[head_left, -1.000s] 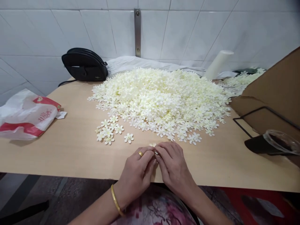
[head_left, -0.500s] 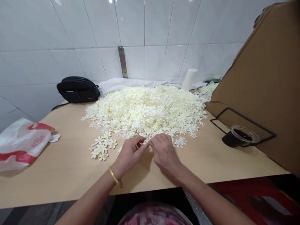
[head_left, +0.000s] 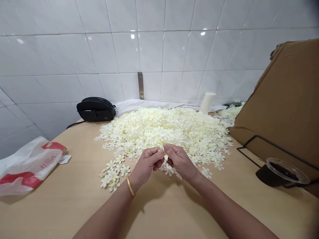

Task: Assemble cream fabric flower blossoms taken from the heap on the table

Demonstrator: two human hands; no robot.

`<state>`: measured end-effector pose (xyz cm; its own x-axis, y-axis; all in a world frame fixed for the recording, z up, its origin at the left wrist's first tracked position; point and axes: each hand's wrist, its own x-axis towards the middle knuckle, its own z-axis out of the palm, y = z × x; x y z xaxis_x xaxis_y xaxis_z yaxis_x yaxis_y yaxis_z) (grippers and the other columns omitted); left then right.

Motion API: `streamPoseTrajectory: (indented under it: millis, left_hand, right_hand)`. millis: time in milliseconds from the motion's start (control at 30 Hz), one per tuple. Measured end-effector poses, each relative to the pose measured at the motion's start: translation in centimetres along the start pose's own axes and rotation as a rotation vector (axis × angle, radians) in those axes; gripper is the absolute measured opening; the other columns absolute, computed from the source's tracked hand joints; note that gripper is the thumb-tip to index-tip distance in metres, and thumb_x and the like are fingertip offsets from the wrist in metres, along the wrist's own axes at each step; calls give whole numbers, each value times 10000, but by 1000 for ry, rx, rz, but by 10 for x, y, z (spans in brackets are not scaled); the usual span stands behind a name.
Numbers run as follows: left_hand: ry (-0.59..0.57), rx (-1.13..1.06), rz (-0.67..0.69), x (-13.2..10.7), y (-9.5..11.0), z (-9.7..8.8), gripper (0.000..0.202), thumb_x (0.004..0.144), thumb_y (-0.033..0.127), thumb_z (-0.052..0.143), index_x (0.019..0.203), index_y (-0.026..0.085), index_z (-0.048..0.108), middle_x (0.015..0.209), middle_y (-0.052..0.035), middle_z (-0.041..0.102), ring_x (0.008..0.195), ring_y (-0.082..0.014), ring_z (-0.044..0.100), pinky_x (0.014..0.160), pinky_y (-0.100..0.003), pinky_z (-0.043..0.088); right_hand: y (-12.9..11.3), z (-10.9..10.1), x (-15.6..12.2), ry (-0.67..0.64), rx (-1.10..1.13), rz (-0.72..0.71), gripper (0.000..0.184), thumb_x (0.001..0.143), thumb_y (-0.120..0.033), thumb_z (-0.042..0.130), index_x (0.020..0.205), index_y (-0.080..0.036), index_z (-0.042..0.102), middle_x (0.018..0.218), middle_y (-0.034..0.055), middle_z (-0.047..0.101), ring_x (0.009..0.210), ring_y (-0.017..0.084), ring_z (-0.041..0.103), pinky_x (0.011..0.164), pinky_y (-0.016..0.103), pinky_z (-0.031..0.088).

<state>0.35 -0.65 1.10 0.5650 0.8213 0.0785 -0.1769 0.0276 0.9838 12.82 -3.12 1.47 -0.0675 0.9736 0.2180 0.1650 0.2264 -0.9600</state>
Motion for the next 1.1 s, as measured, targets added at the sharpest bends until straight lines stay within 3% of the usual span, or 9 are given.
streamPoseTrajectory:
  millis: [100, 167, 267, 333, 467, 633, 767, 967, 1100]
  left_hand:
    - [-12, -200, -60, 2, -8, -4, 321, 715, 349, 531, 522, 144, 376, 420, 63, 322, 393, -32, 242, 413, -195, 138]
    - [-8, -300, -98, 4, -11, -6, 296, 717, 315, 534, 531, 139, 387, 407, 64, 323, 377, -28, 246, 407, -188, 135]
    - [-27, -489, -218, 8, -13, -9, 274, 731, 296, 501, 540, 136, 390, 408, 62, 325, 356, -22, 247, 387, -174, 143]
    - [-73, -623, -314, 9, -13, -11, 254, 733, 282, 474, 544, 139, 383, 411, 61, 315, 346, -22, 238, 371, -164, 141]
    - [-145, -744, -395, 9, -15, -13, 184, 692, 222, 451, 542, 148, 375, 397, 60, 294, 336, -30, 244, 359, -153, 159]
    - [4, -475, -440, 9, -19, -6, 171, 676, 235, 441, 537, 140, 415, 411, 41, 362, 336, -32, 284, 362, -166, 178]
    - [258, -157, -155, 7, -15, -1, 195, 710, 306, 498, 612, 138, 486, 513, 18, 473, 442, -63, 421, 443, -188, 304]
    - [110, -63, -38, 2, -7, -2, 296, 755, 396, 456, 629, 135, 521, 541, -5, 526, 487, -92, 474, 507, -224, 353]
    - [207, 34, -1, 3, -7, -7, 230, 715, 342, 532, 630, 129, 538, 504, 17, 502, 446, -64, 412, 466, -202, 311]
  right_hand:
    - [10, 8, 2, 0, 295, 82, 354, 800, -477, 378, 601, -183, 367, 463, -80, 270, 397, 50, 219, 394, 186, 199]
    - [13, 10, 2, -13, 321, 81, 362, 810, -465, 373, 590, -178, 375, 450, -83, 252, 396, 48, 211, 390, 185, 196]
    - [11, 6, 3, 48, 123, -1, 363, 836, -437, 340, 624, -164, 451, 474, -59, 339, 439, 65, 316, 431, 194, 282]
    - [8, 0, 2, 94, -9, -74, 296, 847, -396, 341, 802, -167, 523, 640, -14, 487, 556, 85, 429, 534, 212, 369]
    - [6, -11, 2, -90, -157, -216, 277, 830, -297, 405, 1077, -203, 488, 1037, 52, 506, 865, 137, 496, 765, 271, 396]
    - [10, -13, 3, -47, -187, -235, 153, 795, -225, 466, 915, -175, 547, 831, 33, 549, 732, 128, 510, 678, 256, 409]
    - [13, -10, 4, 33, -83, -162, 97, 764, -261, 526, 764, -166, 546, 696, 1, 520, 619, 98, 471, 571, 218, 385]
    - [21, -10, 6, -120, 250, 140, 211, 738, -343, 560, 664, -154, 501, 551, -41, 500, 420, 44, 403, 417, 182, 316]
    - [22, -9, 6, -201, 433, 253, 201, 730, -336, 574, 684, -147, 523, 604, -20, 548, 454, 56, 472, 437, 184, 362]
